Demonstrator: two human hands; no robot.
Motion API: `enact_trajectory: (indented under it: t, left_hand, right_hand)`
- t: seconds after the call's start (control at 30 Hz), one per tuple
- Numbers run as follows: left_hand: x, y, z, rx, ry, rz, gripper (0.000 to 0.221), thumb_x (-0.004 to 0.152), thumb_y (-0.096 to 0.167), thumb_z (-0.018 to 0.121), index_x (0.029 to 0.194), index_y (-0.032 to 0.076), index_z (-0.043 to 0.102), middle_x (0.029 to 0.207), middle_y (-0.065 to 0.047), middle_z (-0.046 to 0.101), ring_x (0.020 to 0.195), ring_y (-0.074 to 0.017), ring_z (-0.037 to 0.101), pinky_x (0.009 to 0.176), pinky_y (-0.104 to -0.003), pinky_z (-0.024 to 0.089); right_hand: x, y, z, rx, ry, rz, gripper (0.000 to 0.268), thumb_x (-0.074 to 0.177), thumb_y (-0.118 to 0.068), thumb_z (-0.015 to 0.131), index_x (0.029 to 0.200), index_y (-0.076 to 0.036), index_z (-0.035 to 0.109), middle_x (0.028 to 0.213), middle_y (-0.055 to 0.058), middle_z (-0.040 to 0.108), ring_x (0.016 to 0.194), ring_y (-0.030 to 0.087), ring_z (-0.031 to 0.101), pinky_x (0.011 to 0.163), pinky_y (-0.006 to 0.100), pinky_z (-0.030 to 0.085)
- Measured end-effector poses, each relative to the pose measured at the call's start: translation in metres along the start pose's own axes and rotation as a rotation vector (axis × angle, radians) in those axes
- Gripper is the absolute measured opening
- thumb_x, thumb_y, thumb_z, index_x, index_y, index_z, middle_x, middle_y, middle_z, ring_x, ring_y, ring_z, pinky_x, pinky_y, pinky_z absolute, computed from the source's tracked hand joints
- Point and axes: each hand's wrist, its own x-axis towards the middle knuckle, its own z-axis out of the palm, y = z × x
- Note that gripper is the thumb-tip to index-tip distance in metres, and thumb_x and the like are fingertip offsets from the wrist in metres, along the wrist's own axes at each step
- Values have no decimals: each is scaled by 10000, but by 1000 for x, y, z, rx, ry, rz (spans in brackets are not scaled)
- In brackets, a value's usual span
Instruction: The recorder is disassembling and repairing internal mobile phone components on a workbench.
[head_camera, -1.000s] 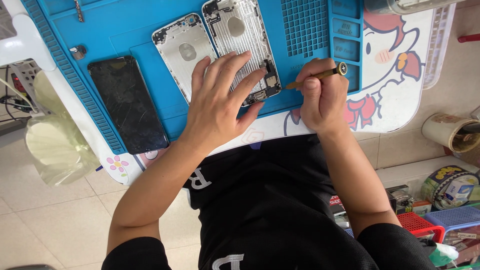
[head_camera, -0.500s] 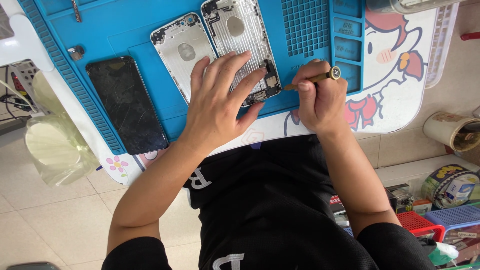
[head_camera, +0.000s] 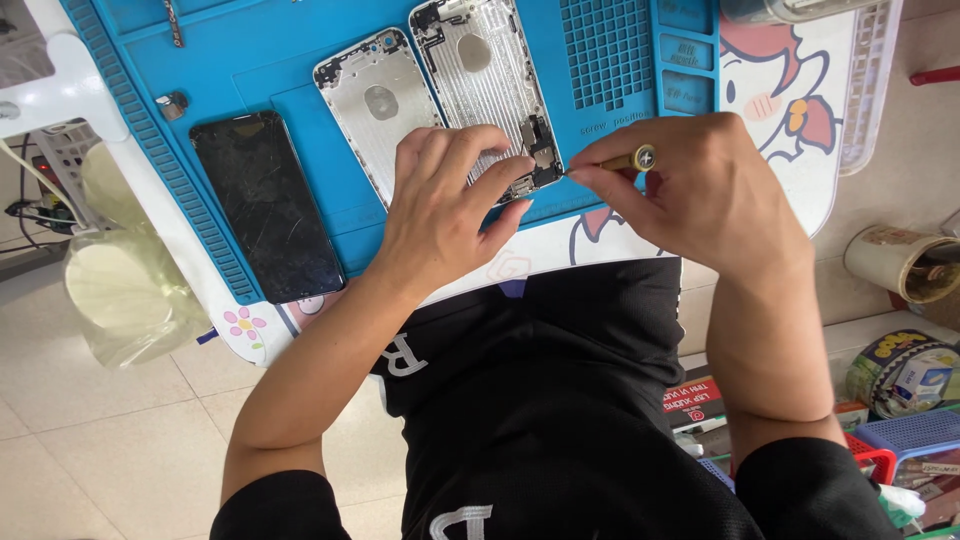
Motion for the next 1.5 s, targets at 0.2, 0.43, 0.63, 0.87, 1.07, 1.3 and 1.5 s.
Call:
enact_trajectory:
  t: [0.2,0.43,0.63,0.87,1.07,1.3,1.5]
  left_hand:
    - [-1,-1,2,4,24,13,287,899,241,841,1110,128,682,1198,-35,544,1091,-231,540,1079,-492,361]
    - [-2,0,2,-7,34,18,317,892,224,833,1145,118,674,1209,-43,546,1088,-242,553,1073,-501,364]
    - [-3,1,3,-2,34,17,286,905,231,829,1121,121,676,1214,-56,544,1094,-247,555,1076,-502,363]
    - [-3,1,1,-2,21,7,302,889,229,823,1128,114,678,1221,-54,552,1112,-249,557,1082,-498,355]
    - [-2,1,2,-5,4,3,319,896,229,822,1156,112,680,1229,-49,553,1122,-239,550,1086,-493,352]
    - [-3,-1,6,5,5,4,314,891,244,825,1143,125,681,1223,-48,548,1127,-248,541,1073,-490,350]
    - [-3,0,4,-1,13,2,319,886,234,828,1151,129,685,1225,-44,548,1132,-253,543,1077,-484,356]
  right_hand:
    - [9,-16,-4,-195,-104,-62,80,906,-132,817,909,-59,785,774,70,741,592,225,678,570,321,530]
    - [17,-29,-2,-330,-177,18,60,859,-102,772,800,-91,772,655,84,687,549,269,652,550,354,527]
    - [18,-28,1,-374,-179,-21,77,860,-104,746,791,-69,742,677,90,678,600,284,670,591,381,539]
    - [19,-8,2,-740,-78,51,469,931,-508,753,687,-107,763,506,70,585,442,254,575,460,357,475]
    - [17,-9,3,-759,-78,-59,522,945,-556,781,698,-98,739,522,51,573,492,240,587,503,348,490]
    - [22,-21,1,-708,-164,-41,402,897,-447,802,773,-75,712,581,72,622,570,264,658,550,377,536]
    - [29,-32,-3,-534,-141,-229,195,809,-192,814,860,-56,684,759,81,698,679,262,710,605,372,550]
